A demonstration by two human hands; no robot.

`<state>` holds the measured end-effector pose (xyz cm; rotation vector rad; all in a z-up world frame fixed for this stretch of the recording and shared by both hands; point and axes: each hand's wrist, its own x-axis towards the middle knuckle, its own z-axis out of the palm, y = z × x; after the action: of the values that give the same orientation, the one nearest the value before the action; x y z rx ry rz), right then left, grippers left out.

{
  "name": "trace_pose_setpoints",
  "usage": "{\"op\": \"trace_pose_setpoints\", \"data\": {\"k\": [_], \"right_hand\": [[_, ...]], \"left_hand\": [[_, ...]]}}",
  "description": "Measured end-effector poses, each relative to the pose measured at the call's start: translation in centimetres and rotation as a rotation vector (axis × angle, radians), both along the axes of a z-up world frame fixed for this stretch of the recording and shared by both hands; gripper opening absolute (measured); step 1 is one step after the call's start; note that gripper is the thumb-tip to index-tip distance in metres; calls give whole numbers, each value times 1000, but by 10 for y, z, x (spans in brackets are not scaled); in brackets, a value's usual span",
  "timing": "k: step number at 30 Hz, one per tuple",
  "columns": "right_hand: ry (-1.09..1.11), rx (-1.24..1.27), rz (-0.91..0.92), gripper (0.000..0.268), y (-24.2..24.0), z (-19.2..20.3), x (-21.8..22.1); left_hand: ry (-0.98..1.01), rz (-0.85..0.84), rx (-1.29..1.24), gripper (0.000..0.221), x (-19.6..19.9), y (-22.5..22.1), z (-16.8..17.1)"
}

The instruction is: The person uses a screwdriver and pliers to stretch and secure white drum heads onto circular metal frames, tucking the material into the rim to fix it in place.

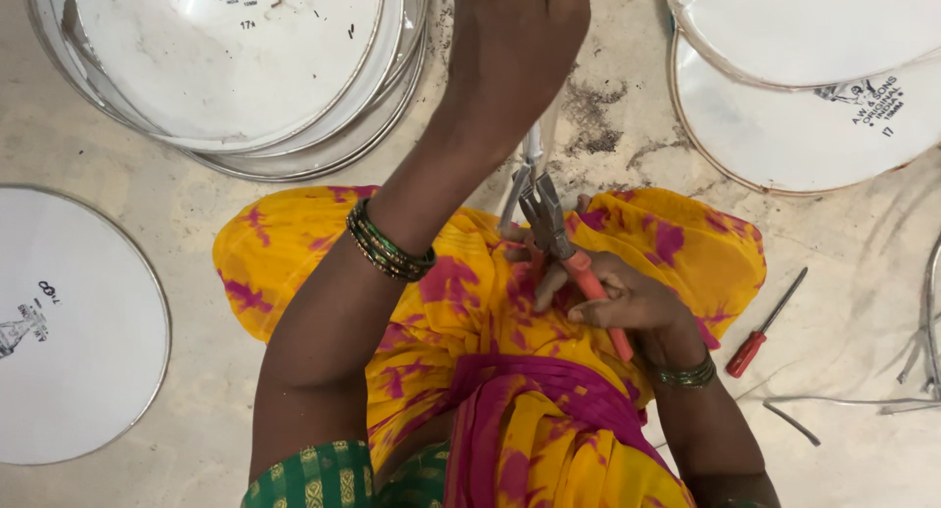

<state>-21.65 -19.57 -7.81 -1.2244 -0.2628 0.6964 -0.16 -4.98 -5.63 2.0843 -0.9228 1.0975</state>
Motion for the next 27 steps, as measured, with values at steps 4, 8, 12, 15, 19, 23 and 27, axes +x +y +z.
{"op": "trace_pose_setpoints", "data": {"k": [4, 8, 12, 15, 19, 23, 27], "right_hand": [[-46, -81, 45, 39, -5, -4, 8], [7, -48, 33, 39, -5, -7, 14], [138, -69, -59, 33, -3, -8, 10], [153, -109, -174, 20, -1, -2, 6], [42, -36, -210, 28, 7, 8, 9], [264, 34, -383, 67, 22, 17, -1], [225, -128, -249, 61, 28, 12, -2]], "left_hand": [[96, -5, 4, 15, -12, 5, 6], [331, -93, -263, 18, -15, 0, 11], [333, -128, -370, 17, -15, -1, 11], [136, -26, -91, 15, -11, 3, 10], [80, 6, -102, 11, -8, -2, 10], [283, -42, -312, 13, -11, -13, 12], [332, 35, -270, 17, -15, -20, 12]]}}
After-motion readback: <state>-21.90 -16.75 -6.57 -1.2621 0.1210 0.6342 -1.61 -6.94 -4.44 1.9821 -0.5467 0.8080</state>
